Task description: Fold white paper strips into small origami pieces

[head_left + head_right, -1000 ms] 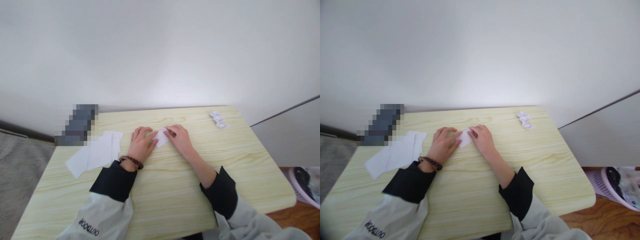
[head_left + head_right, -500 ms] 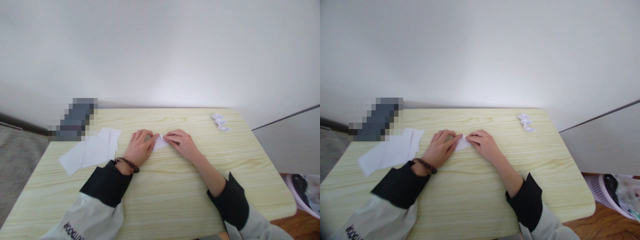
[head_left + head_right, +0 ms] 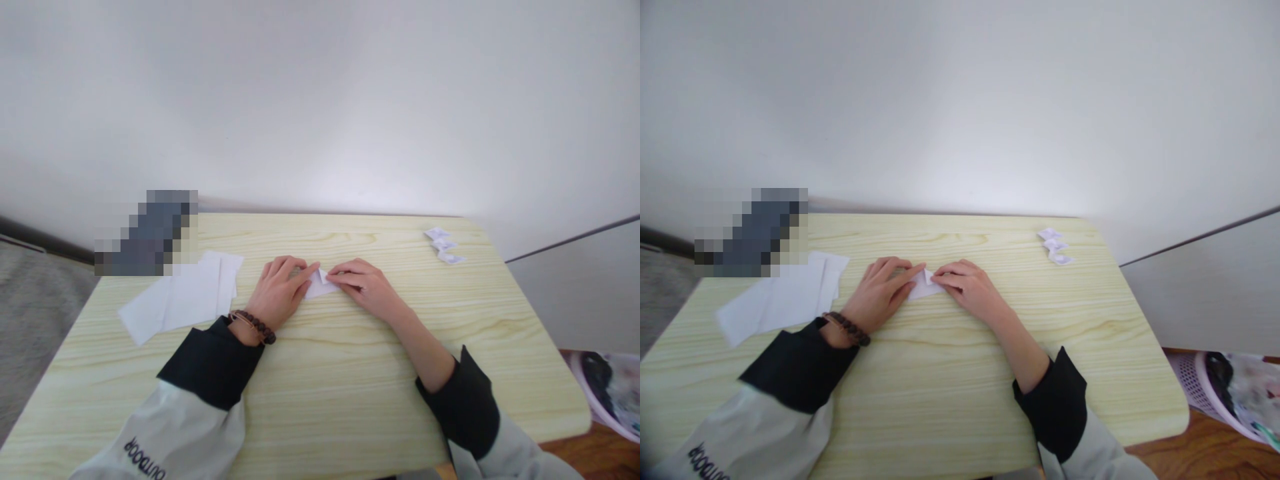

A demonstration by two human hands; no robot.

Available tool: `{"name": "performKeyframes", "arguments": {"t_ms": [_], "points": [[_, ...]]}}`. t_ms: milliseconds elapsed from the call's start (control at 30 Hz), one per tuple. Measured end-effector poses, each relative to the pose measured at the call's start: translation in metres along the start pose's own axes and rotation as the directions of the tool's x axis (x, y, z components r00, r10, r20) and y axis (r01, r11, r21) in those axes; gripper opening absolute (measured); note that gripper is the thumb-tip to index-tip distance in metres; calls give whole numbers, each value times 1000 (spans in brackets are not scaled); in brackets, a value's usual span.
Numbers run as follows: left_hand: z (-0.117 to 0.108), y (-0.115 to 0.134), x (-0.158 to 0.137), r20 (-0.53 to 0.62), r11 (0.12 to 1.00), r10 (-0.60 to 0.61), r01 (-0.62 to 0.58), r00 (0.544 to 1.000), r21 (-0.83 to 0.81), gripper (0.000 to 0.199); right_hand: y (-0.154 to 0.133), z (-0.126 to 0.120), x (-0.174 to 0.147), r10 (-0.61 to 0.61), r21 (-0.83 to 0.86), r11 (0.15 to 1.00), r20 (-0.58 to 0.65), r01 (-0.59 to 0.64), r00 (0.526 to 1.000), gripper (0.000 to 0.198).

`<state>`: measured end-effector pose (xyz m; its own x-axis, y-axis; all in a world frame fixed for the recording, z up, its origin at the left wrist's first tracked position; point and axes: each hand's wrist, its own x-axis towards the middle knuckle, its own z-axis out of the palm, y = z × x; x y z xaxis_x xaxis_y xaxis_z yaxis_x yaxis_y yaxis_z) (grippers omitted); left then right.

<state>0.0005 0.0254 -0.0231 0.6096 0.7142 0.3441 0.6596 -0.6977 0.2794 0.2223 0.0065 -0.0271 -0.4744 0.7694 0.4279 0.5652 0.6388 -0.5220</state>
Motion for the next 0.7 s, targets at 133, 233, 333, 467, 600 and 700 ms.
{"name": "performKeyframes", "arguments": {"t_ms": [133,233,333,467,600,700], "points": [[-1,0,0,8,1000,16,-16,1000,13,35,-1,-1,0,1,-20,1000,15,-1,1000,25],[-1,1,1,14,999,27,-28,1000,42,38,0,0,0,3,-27,1000,20,-3,1000,26],[0,2,0,22,997,29,-30,999,68,42,0,0,0,6,-23,1000,20,-5,1000,27],[1,2,0,37,997,25,-28,999,77,43,-1,-1,0,5,-24,1000,28,-4,1000,27],[0,1,0,46,995,24,-28,999,95,43,-2,-1,0,5,-20,1000,28,-5,1000,26],[0,1,-1,42,994,35,-40,999,104,42,-2,-1,1,11,-19,1000,26,-11,1000,26]]}}
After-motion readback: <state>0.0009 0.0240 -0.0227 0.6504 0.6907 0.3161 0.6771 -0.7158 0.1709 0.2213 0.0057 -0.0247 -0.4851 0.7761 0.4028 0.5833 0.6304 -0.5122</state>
